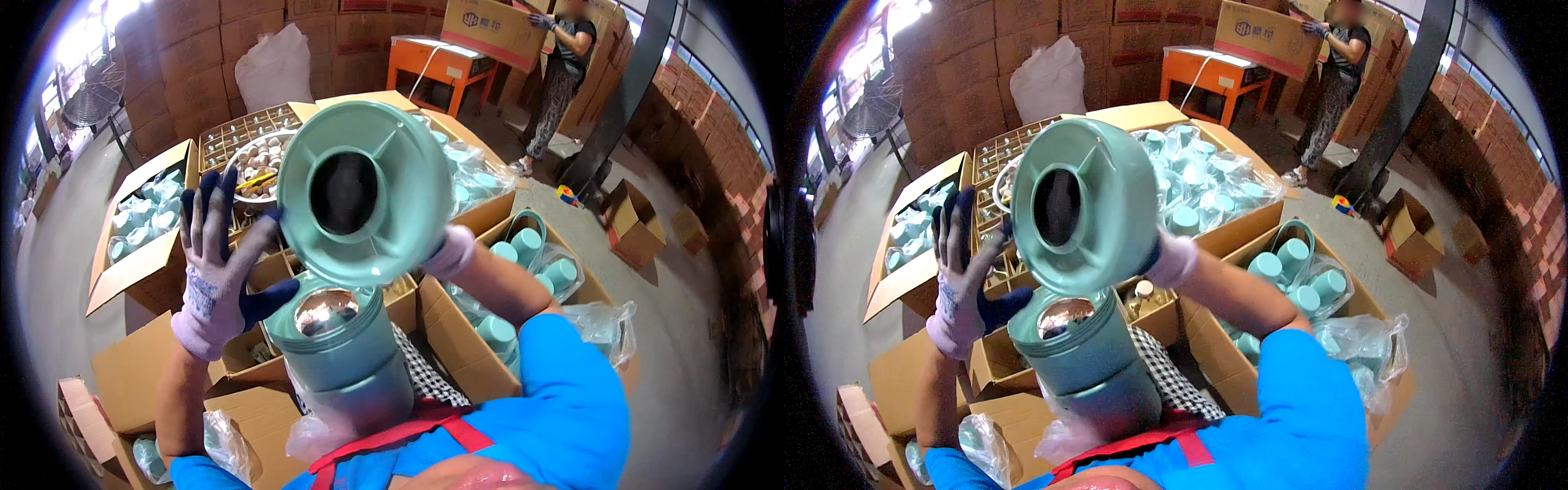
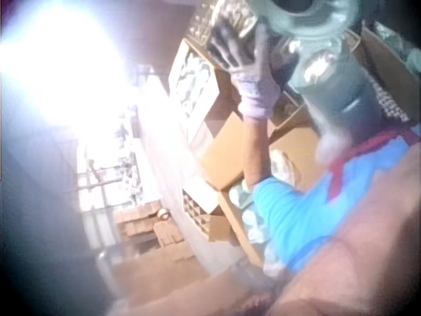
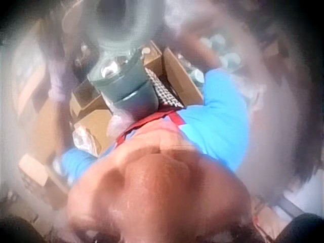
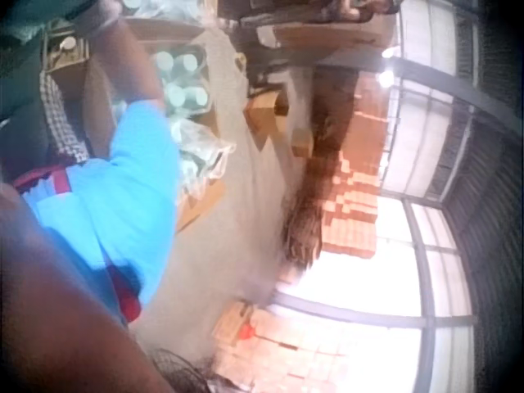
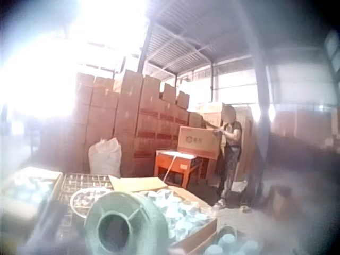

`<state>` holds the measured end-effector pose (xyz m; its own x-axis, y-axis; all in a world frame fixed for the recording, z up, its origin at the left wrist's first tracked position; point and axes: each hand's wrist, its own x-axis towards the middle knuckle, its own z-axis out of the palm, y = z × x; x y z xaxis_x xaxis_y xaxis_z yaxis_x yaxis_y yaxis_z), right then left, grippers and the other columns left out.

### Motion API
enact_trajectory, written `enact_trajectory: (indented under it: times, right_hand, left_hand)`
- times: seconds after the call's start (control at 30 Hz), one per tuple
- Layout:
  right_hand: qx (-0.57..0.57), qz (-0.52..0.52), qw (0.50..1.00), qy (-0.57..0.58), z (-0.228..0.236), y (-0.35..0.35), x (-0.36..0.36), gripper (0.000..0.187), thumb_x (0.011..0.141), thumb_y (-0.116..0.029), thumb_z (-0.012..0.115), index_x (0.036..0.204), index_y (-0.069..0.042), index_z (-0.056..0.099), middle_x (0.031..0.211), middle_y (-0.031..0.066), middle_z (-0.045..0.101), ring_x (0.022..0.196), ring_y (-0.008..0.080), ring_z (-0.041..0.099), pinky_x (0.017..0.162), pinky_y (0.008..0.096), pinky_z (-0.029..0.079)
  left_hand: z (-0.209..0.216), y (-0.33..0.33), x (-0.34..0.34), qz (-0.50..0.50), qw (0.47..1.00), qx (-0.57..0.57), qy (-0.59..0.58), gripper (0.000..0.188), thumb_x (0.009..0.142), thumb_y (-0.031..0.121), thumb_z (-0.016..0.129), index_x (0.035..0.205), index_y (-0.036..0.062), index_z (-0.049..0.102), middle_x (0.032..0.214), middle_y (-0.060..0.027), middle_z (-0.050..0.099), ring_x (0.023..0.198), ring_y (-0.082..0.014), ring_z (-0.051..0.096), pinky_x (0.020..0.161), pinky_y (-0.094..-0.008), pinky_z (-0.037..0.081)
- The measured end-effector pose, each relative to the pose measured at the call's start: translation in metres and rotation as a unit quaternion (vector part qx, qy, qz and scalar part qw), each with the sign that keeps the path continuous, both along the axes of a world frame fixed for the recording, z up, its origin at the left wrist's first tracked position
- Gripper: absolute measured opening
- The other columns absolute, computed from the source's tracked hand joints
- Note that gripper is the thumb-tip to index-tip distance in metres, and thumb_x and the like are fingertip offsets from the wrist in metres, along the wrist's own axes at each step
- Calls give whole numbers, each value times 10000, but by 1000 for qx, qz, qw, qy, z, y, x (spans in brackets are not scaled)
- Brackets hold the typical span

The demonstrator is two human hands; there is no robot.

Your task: The person assembles water bottles by placing a metal liner into a plastic outer shell, attaching a cap, and then placing the assembled bottle into a plastic bag.

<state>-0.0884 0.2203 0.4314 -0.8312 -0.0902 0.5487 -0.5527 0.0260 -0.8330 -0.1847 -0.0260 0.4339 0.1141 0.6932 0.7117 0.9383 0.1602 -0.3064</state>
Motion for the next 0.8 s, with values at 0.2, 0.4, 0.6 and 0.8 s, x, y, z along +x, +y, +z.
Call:
enact_trajectory:
  times: [0.2, 0.4, 0.6, 0.8]
  right_hand:
    - [56, 57, 985, -155, -31, 18, 2, 433, 1032, -216, 521, 1421, -32, 478, 1335, 94, 594, 1181, 161, 595, 976, 309, 518]
    - [-263, 150, 950, -82, -114, -6, -19, 740, 1068, -494, 160, 1170, 48, 653, 1242, 204, 636, 1284, 328, 515, 1196, 473, 249]
    - [-165, 78, 980, -75, -124, -1, -20, 721, 1064, -520, 212, 1192, 43, 646, 1295, 187, 620, 1316, 330, 499, 1169, 455, 299]
    - [118, -245, 954, 126, -74, -6, 47, 639, 1014, -507, 352, 1207, 28, 643, 1272, 219, 624, 1289, 357, 525, 1130, 493, 341]
  left_hand:
    - [-19, -7, -7, -179, 868, 20, -462, 642, 696, 258, 858, 1257, 43, 633, 1301, -229, 614, 1268, -413, 557, 1106, -499, 399]
    - [-21, 16, 16, -204, 903, -113, -360, 617, 682, 413, 836, 1190, 93, 693, 1187, -172, 679, 1094, -382, 654, 968, -461, 508]
    - [-44, 6, -7, -252, 887, -103, -373, 535, 729, 386, 798, 1126, 40, 701, 1134, -202, 698, 1072, -372, 675, 960, -455, 517]
    - [-88, 7, -36, -224, 767, 215, -561, 390, 1001, 240, 402, 1164, -22, 641, 1293, -230, 607, 1274, -335, 543, 1118, -422, 376]
